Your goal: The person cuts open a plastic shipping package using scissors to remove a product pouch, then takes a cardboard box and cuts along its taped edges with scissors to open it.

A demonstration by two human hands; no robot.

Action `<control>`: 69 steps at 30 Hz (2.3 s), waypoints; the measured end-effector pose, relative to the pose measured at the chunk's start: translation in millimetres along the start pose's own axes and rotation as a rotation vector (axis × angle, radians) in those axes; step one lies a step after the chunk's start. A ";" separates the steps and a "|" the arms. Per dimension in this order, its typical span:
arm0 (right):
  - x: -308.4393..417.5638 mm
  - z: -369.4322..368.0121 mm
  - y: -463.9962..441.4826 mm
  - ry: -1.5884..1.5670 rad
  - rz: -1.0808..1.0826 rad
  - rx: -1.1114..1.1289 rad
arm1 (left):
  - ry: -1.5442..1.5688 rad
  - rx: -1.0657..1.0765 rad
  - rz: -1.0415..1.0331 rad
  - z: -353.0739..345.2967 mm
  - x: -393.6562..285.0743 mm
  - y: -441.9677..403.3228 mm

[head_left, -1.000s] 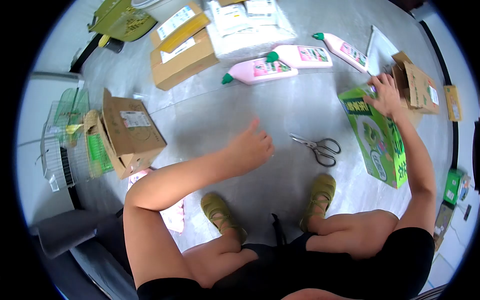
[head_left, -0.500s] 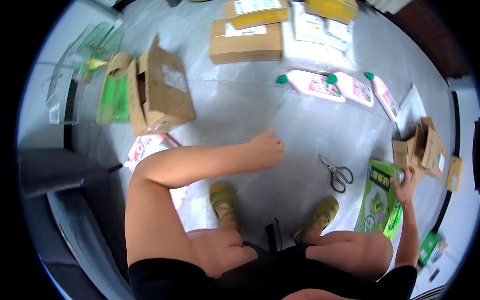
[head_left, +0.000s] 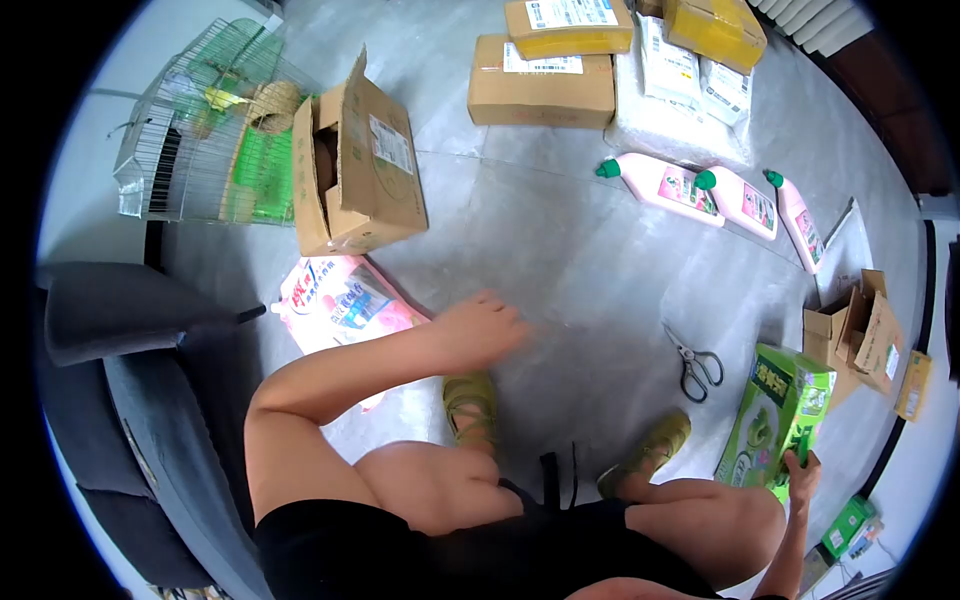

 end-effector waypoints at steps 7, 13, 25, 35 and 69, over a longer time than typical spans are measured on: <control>137.7 29.3 -0.5 -0.028 0.082 0.049 | -0.042 -0.470 0.370 49.0 17.1 51.4; 273.1 27.5 19.2 -0.082 0.467 0.300 | -0.501 -1.170 1.018 125.1 106.2 126.2; 508.9 -104.9 30.1 -0.243 1.191 0.623 | 0.072 -0.919 1.304 76.8 207.1 169.4; 591.0 -61.6 14.1 -0.121 0.847 0.748 | 0.295 -0.954 1.119 76.6 197.7 210.9; 1049.8 -298.5 -287.8 0.154 1.450 -0.258 | -0.133 -0.992 1.201 83.3 196.5 159.2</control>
Point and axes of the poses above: each hand's wrist, its own y-axis away from the middle knuckle, its own z-axis out of the back of the hand, x = y × z, the point moved 3 cm from there along -y, towards the middle knuckle, and after that the axes turned 12 degrees about -x, right-handed, at the moved point
